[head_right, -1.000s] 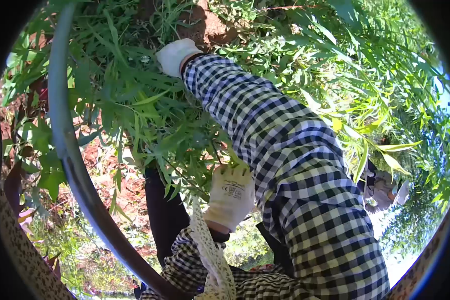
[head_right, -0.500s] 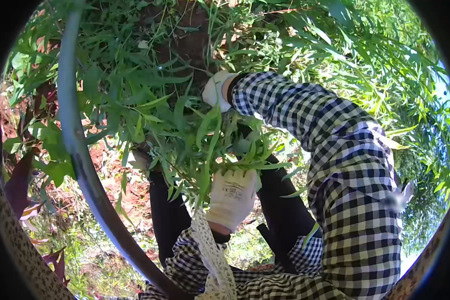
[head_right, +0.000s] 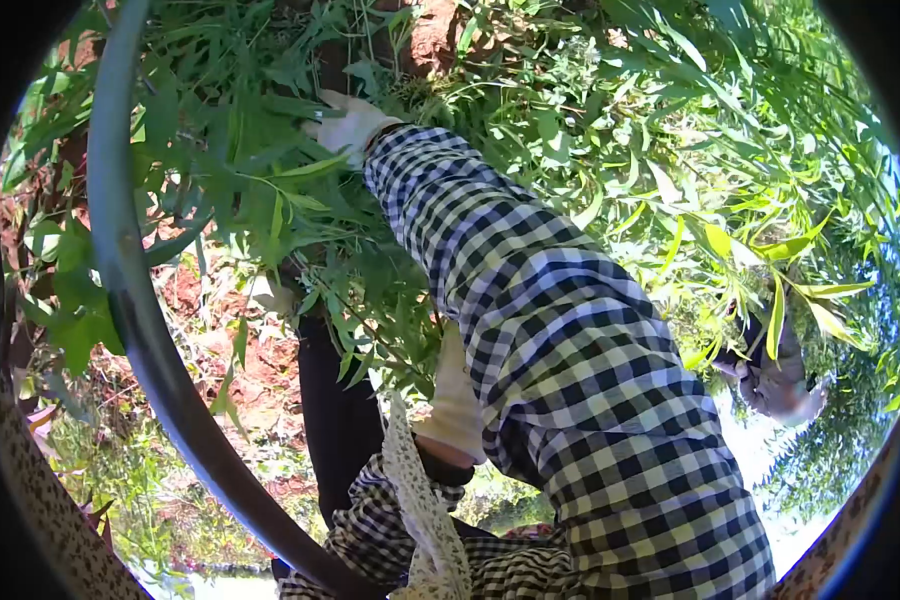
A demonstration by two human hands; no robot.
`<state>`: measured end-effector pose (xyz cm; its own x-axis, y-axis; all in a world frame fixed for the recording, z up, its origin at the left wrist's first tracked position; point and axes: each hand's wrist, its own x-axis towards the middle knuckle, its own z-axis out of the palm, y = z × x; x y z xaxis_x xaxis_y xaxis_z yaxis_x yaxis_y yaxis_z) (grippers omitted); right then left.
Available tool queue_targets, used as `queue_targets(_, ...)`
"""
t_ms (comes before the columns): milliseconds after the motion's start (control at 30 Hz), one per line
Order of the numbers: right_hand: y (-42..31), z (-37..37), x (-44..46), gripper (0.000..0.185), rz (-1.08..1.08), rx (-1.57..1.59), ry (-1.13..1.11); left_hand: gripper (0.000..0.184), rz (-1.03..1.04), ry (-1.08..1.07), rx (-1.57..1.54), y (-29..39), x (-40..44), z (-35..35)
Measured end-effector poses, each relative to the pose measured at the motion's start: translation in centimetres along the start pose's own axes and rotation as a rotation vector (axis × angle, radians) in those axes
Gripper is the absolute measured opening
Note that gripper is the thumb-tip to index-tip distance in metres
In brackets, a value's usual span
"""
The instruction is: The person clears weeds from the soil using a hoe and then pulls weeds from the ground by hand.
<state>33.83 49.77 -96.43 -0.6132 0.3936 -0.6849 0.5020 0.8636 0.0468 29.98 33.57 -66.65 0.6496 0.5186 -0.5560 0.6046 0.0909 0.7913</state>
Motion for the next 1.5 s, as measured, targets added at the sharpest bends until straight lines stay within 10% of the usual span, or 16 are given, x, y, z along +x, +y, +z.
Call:
queue_targets(100, -0.9, -2.8, -1.8, 0.03, 0.188, 0.936, 0.374, 0.024, 0.011, 0.105, 0.04, -0.4, -0.3, 2.1)
queue_targets(467, 5.3, -9.8, -0.6, 0.025, -0.122, 0.237, -0.004, 0.015, 0.008, 0.05, -0.103, 0.2, 0.4, -3.8)
queue_targets(567, 4.0, -10.4, -2.2, 0.029, 0.012, 0.767, 0.187, 0.012, 0.013, 0.123, -0.079, 0.2, 0.8, -2.8)
queue_targets(667, 1.4, -7.0, -10.7, 0.029, 0.179, 1.027, -0.072, 0.02, 0.017, 0.084, -0.03, 0.1, 0.8, -3.2)
queue_targets(733, 1.1, -5.9, -14.1, 0.033, 0.065, 0.59, -0.656, 0.021, 0.041, 0.101, -0.045, 0.1, 0.5, -3.4)
queue_targets(867, 1.2, -6.4, -15.2, 0.033, -0.166, 0.333, -0.897, 0.02, 0.041, 0.192, -0.107, 0.0, 0.3, -2.6)
queue_targets(1000, -0.2, -6.6, -11.3, 0.037, -0.018, 0.403, -0.256, 0.021, 0.066, 0.135, -0.125, -0.2, 0.3, -2.7)
queue_targets(1033, -1.3, -4.2, -9.4, 0.035, -0.032, 0.542, -0.041, 0.021, 0.056, 0.105, -0.062, -0.1, 0.4, -2.8)
queue_targets(1100, -7.4, 12.6, -0.8, 0.032, 0.552, 2.23, 0.166, 0.02, 0.055, 0.071, -0.038, -0.2, 0.5, -2.9)
queue_targets(1300, -8.2, 12.8, 1.7, 0.048, 0.175, 1.299, -0.144, 0.019, 0.048, 0.025, -0.061, -0.4, 0.8, -3.3)
queue_targets(1467, -5.1, 5.4, -4.0, 0.033, 0.251, 1.222, -0.062, 0.02, 0.003, -0.224, -0.01, -0.3, 0.7, -4.2)
queue_targets(1500, -3.9, 1.6, -6.0, 0.033, 0.165, 0.908, -0.184, 0.014, -0.004, 0.127, -0.101, -0.2, 0.3, -2.9)
